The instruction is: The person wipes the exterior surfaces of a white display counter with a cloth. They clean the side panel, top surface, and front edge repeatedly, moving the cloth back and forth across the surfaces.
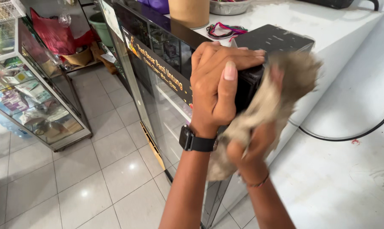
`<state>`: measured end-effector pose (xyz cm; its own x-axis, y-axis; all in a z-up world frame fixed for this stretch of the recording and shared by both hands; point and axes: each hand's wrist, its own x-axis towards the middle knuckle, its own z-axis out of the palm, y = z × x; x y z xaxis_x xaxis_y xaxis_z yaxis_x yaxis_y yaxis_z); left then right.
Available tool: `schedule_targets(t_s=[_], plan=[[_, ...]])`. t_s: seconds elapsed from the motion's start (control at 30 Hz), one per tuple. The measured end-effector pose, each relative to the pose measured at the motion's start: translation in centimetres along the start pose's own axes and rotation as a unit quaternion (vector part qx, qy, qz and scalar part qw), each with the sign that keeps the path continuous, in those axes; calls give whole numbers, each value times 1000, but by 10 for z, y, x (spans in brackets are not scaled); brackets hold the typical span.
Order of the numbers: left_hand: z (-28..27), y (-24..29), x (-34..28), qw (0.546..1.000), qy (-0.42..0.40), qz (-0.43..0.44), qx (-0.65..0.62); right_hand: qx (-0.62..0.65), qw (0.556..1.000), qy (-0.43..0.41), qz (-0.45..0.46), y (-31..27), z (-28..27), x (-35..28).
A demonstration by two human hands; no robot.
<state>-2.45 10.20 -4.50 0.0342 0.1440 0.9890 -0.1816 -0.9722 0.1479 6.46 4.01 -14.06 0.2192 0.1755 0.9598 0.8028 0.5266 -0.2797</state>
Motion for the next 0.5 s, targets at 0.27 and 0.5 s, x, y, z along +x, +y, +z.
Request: schedule_targets(t_s=[0.27,0.5], plan=[[2,2,-5,1000,11,-12,11,-112,982,-149,-6,67,-5,-235],[-1,4,0,1000,-4,0,26,45,990,-121,54,59,-8,-155]])
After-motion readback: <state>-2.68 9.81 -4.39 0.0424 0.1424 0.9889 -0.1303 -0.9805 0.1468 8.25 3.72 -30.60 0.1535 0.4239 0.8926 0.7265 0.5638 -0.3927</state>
